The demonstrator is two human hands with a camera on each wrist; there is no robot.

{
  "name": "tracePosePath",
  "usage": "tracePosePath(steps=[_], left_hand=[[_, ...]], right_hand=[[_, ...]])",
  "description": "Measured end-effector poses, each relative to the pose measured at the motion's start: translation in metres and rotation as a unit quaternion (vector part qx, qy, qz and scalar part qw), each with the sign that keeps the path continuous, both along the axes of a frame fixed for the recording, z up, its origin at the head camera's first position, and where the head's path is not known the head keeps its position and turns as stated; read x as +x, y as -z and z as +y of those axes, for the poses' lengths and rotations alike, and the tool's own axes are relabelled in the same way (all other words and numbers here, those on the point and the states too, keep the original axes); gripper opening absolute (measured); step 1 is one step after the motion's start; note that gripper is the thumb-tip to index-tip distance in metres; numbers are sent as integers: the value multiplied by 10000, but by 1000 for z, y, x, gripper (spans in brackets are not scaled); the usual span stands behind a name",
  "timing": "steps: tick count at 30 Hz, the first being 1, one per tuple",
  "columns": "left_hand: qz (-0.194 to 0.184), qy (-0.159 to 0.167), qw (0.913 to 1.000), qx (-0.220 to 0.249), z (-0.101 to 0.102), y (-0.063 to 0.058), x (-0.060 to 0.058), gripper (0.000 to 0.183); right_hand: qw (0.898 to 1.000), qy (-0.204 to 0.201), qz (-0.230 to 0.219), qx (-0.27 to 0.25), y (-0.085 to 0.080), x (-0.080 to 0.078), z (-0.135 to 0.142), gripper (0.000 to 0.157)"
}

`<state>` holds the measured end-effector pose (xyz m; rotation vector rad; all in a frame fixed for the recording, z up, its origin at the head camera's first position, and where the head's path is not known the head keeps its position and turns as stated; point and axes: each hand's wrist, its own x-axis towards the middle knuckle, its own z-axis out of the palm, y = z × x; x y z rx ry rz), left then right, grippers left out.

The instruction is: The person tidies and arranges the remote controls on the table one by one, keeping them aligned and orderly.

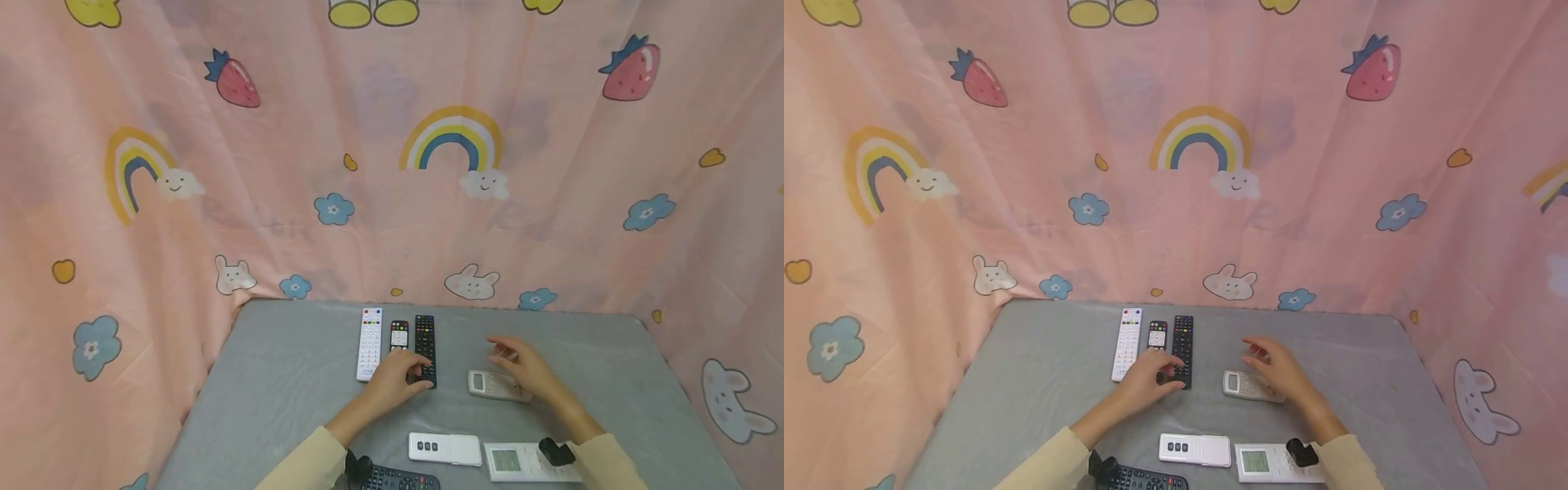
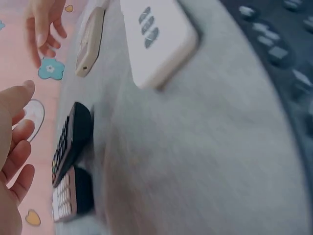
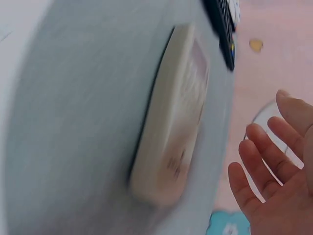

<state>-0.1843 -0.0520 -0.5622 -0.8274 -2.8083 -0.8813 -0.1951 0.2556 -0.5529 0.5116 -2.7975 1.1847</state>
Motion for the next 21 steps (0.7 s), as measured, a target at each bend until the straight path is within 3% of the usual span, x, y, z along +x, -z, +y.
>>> tracePosePath(steps=[7, 11, 15, 21], left_hand=[[357, 561, 9977, -155, 32, 0, -16, 43], [368, 775, 9955, -406, 50, 6, -19, 49], [338, 795, 9941, -650, 63, 16, -21, 54], [410, 531, 9922, -1046, 76, 27, -22, 56]], right_hand=[[9988, 299, 140, 367, 7, 24, 36, 45], [9967, 361, 223, 686, 17, 32, 50, 50], [9952, 441, 234, 837, 27, 39, 60, 59], [9918, 526, 547, 1028, 38, 46, 67, 69]])
